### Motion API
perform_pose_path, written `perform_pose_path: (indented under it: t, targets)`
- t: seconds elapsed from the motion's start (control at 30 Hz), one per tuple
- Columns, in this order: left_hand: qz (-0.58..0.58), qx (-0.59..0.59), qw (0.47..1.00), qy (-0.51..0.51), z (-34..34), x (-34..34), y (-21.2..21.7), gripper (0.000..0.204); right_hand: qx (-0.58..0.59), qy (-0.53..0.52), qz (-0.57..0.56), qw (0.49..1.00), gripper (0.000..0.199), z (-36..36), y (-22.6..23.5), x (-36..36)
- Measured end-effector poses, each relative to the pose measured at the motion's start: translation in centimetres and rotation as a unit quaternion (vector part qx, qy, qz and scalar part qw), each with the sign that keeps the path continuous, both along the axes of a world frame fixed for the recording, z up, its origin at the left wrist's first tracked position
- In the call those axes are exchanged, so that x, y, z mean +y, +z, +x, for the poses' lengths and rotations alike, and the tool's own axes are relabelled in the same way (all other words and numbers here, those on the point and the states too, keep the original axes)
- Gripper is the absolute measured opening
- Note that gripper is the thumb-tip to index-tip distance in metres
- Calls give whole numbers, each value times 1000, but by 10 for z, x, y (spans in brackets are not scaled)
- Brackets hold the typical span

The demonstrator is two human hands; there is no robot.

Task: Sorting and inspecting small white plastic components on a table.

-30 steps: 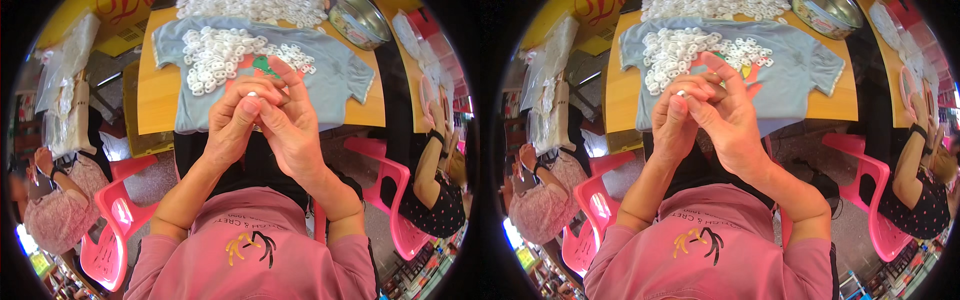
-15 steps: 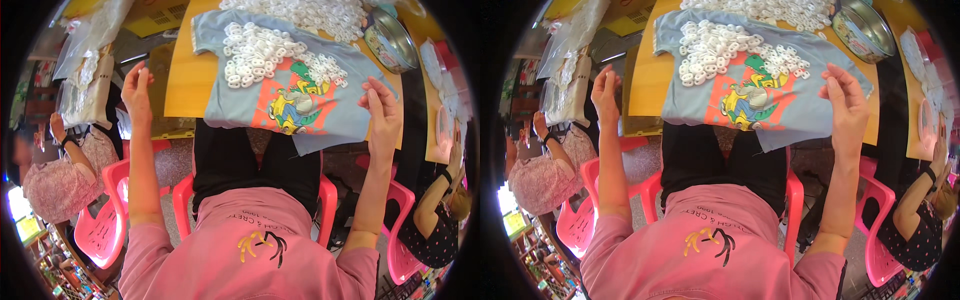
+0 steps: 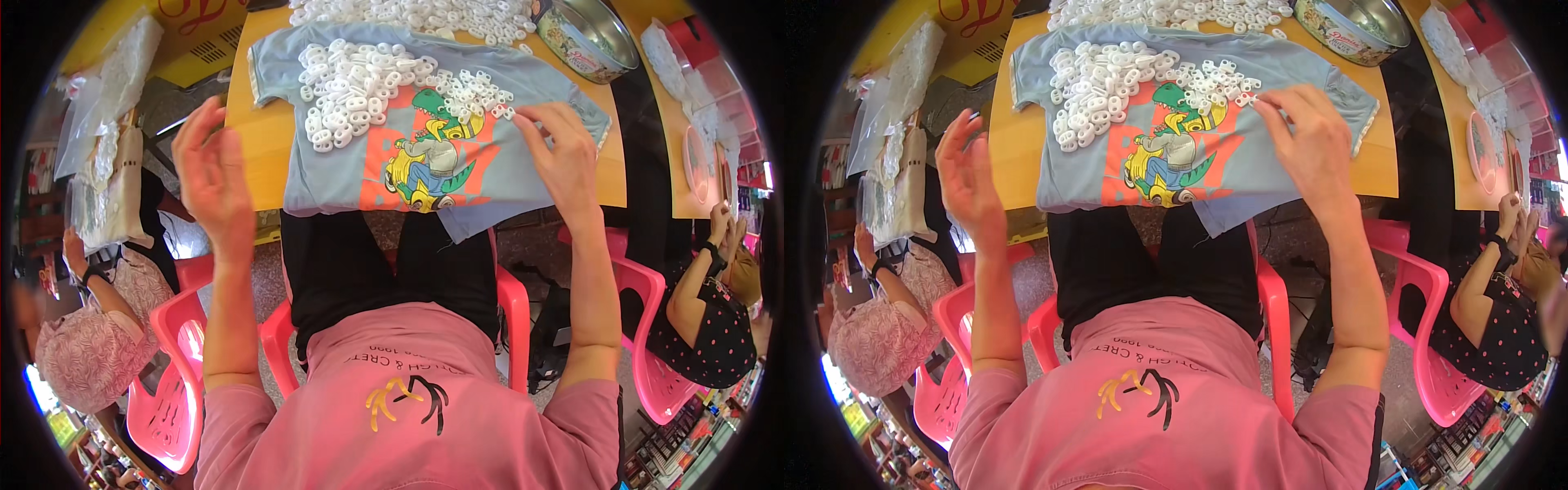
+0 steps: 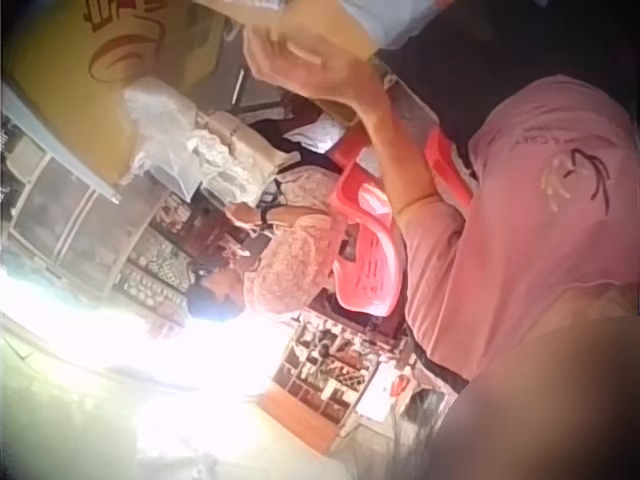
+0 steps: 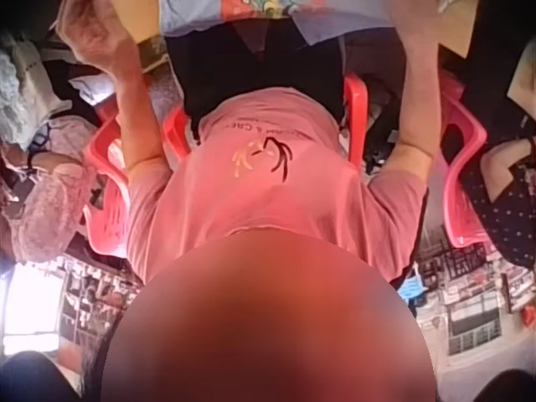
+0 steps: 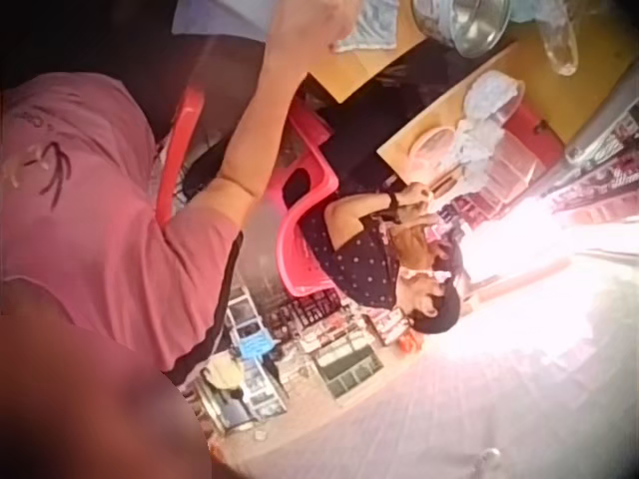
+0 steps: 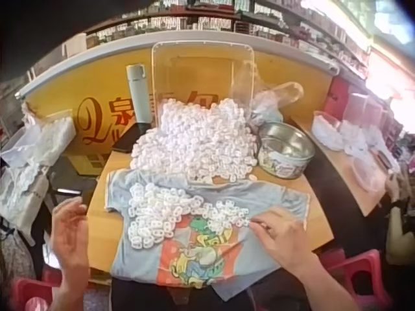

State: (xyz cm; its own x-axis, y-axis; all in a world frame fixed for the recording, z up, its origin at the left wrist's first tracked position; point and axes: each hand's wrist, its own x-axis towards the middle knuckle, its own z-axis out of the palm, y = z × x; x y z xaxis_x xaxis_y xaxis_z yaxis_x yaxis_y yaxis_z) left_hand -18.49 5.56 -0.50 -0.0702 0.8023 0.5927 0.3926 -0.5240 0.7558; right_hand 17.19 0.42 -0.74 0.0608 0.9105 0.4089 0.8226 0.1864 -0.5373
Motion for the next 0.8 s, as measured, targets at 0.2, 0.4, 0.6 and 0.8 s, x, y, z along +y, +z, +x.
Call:
perform_pose_path:
  t: [0.2, 0.4, 0.6, 0.8]
  targets:
    - [53, -30, 978, -202, 85, -25, 3, 34, -140, -26, -15, 990, 19, -6, 0, 9]
    - [-209, -182, 891, -358, 147, -40, -15, 23, -15, -36, -56, 998, 16, 3, -1, 3]
    - [-350, -240, 842, -332, 178, -43, -4, 19, 475, 15, -115, 872, 18, -9, 10, -21]
    - [28, -15, 964, -263, 189, -33, -21, 28, 551, 6, -92, 829, 19, -22, 7, -37]
